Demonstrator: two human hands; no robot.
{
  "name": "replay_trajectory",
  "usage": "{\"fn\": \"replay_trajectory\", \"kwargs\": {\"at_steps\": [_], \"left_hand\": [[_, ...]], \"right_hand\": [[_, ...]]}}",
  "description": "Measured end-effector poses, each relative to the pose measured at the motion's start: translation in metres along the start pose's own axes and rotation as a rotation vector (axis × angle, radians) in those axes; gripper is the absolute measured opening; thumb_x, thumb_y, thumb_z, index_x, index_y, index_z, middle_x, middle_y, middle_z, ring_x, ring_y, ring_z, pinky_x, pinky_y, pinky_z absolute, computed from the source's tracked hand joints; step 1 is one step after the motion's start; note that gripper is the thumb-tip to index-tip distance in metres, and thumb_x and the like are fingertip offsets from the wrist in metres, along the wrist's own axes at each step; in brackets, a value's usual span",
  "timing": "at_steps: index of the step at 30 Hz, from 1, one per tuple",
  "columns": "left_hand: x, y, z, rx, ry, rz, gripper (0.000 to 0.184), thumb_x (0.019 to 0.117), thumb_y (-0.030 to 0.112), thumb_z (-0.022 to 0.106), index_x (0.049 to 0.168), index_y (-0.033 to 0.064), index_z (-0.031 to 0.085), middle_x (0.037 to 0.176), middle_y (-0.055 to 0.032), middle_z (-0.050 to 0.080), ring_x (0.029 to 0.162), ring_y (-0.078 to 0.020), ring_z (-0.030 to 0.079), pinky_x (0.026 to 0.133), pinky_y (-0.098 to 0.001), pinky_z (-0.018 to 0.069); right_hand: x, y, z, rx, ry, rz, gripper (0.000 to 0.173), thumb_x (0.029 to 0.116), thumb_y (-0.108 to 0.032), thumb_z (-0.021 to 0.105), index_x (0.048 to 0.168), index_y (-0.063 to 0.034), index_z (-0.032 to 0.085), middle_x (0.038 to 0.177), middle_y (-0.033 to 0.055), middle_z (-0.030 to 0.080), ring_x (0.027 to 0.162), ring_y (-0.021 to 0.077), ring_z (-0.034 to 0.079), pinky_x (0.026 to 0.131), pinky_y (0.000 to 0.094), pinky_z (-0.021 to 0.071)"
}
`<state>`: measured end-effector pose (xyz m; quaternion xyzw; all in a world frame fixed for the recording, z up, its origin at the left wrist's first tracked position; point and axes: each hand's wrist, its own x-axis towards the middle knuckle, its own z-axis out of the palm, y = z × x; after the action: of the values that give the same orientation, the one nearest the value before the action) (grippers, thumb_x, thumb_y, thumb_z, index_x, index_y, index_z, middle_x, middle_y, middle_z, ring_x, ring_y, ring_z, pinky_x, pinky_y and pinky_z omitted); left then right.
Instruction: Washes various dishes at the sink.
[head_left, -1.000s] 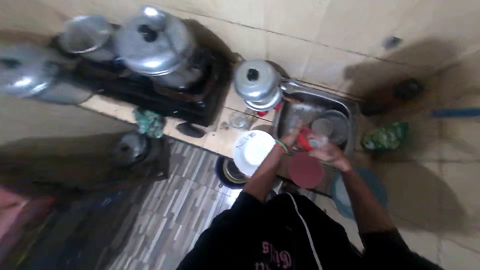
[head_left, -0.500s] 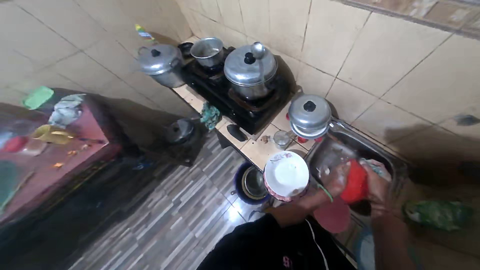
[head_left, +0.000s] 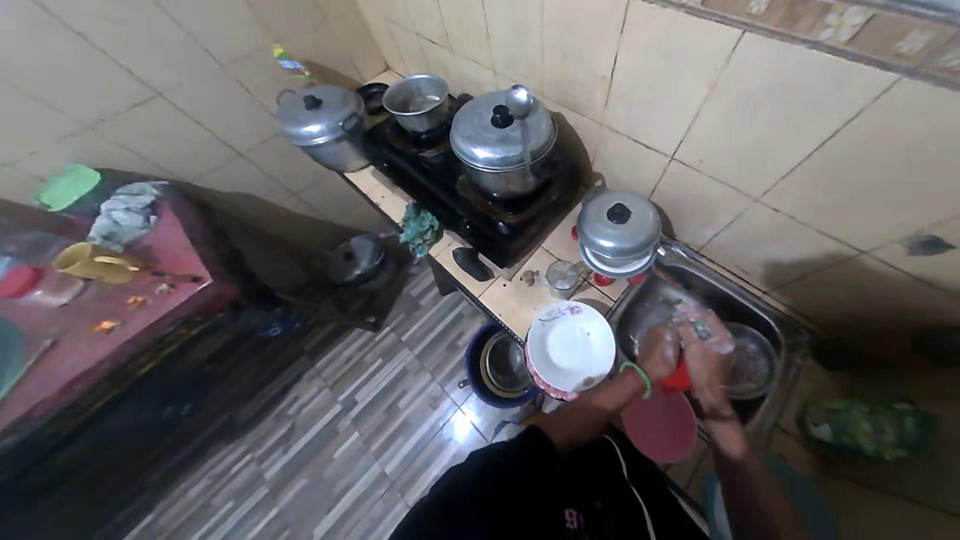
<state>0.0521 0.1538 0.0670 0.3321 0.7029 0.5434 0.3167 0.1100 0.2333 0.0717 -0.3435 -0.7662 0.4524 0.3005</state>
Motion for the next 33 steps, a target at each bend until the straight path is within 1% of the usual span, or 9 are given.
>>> {"fn": "replay_trajectory", "kwargs": {"at_steps": [5, 10, 14, 17, 20, 22, 26, 31, 33], "left_hand": [[-0.003, 0.006, 0.001, -0.057, -0.039, -0.047, 0.045, 0.1114, 0.016, 0.030, 0.122, -0.0149, 0.061, 0.115, -0.0314, 0.066, 0.113, -0.0384, 0.063, 0.102, -0.0515, 0.0473], [-0.001, 0.004, -0.003, -0.165, 0.084, 0.017, 0.035, 0.1068, 0.006, 0.038, 0.114, -0.0173, 0.063, 0.106, -0.0283, 0.068, 0.103, -0.0302, 0.065, 0.097, -0.0419, 0.0505], [0.000, 0.003, -0.002, -0.254, 0.071, -0.090, 0.041, 0.1115, 0.017, 0.034, 0.112, -0.0112, 0.064, 0.097, -0.0217, 0.067, 0.091, -0.0246, 0.064, 0.088, -0.0420, 0.0531], [0.005, -0.016, 0.005, -0.343, 0.147, -0.126, 0.047, 0.1124, 0.033, 0.030, 0.118, -0.0004, 0.063, 0.096, -0.0122, 0.066, 0.085, -0.0171, 0.063, 0.077, -0.0385, 0.0556], [0.007, -0.009, -0.009, -0.449, 0.182, -0.145, 0.052, 0.1115, 0.043, 0.023, 0.136, 0.0085, 0.055, 0.116, -0.0075, 0.065, 0.101, -0.0121, 0.062, 0.088, -0.0358, 0.0542], [0.014, 0.006, -0.018, -0.574, 0.250, -0.167, 0.053, 0.1119, 0.044, 0.022, 0.134, 0.0091, 0.055, 0.114, -0.0064, 0.066, 0.100, -0.0124, 0.064, 0.087, -0.0366, 0.0558], [0.012, 0.010, -0.017, -0.543, 0.152, -0.178, 0.051, 0.1113, 0.044, 0.027, 0.137, 0.0105, 0.055, 0.117, -0.0071, 0.066, 0.101, -0.0135, 0.065, 0.087, -0.0377, 0.0565], [0.027, 0.008, -0.006, -0.617, 0.254, -0.104, 0.043, 0.1116, 0.028, 0.027, 0.124, 0.0010, 0.058, 0.102, -0.0065, 0.067, 0.092, -0.0104, 0.067, 0.084, -0.0325, 0.0580], [0.025, 0.006, -0.012, -0.653, 0.245, -0.134, 0.042, 0.1124, 0.031, 0.029, 0.128, 0.0036, 0.057, 0.108, -0.0072, 0.067, 0.097, -0.0123, 0.066, 0.087, -0.0348, 0.0575]], "right_hand": [[0.022, 0.015, -0.007, 0.134, 0.048, 0.268, 0.023, 0.1000, -0.012, 0.057, 0.112, 0.0019, 0.071, 0.102, 0.0104, 0.070, 0.088, 0.0121, 0.064, 0.082, 0.0334, 0.0542], [0.003, -0.006, 0.004, -0.035, 0.047, -0.083, 0.023, 0.0953, -0.008, 0.060, 0.106, 0.0077, 0.074, 0.107, 0.0221, 0.073, 0.103, 0.0256, 0.071, 0.095, 0.0419, 0.0550], [0.023, 0.006, -0.008, 0.159, 0.065, 0.355, 0.025, 0.1037, -0.014, 0.054, 0.116, 0.0015, 0.069, 0.105, 0.0165, 0.069, 0.092, 0.0219, 0.065, 0.084, 0.0432, 0.0549], [-0.004, -0.010, 0.001, 0.068, 0.078, 0.100, 0.026, 0.1014, -0.016, 0.059, 0.118, 0.0006, 0.068, 0.113, 0.0153, 0.070, 0.102, 0.0232, 0.068, 0.090, 0.0448, 0.0571], [-0.029, -0.002, 0.018, -0.085, 0.133, -0.315, 0.024, 0.0948, -0.009, 0.062, 0.111, 0.0030, 0.074, 0.124, 0.0201, 0.070, 0.126, 0.0340, 0.062, 0.110, 0.0491, 0.0478], [-0.032, 0.011, 0.014, 0.012, 0.187, -0.291, 0.025, 0.0968, -0.008, 0.058, 0.113, 0.0049, 0.072, 0.127, 0.0201, 0.068, 0.129, 0.0309, 0.060, 0.112, 0.0454, 0.0476], [-0.015, 0.009, -0.020, 0.099, 0.208, 0.022, 0.033, 0.1047, -0.018, 0.053, 0.136, -0.0096, 0.061, 0.130, 0.0108, 0.066, 0.106, 0.0211, 0.067, 0.086, 0.0425, 0.0575], [-0.020, -0.015, -0.017, 0.033, 0.091, -0.224, 0.032, 0.1006, -0.005, 0.053, 0.129, 0.0025, 0.065, 0.138, 0.0171, 0.063, 0.130, 0.0274, 0.060, 0.110, 0.0452, 0.0496], [-0.022, -0.002, -0.020, 0.091, 0.076, -0.132, 0.033, 0.1013, -0.007, 0.053, 0.131, -0.0023, 0.066, 0.133, 0.0125, 0.067, 0.119, 0.0210, 0.066, 0.100, 0.0400, 0.0557]]}}
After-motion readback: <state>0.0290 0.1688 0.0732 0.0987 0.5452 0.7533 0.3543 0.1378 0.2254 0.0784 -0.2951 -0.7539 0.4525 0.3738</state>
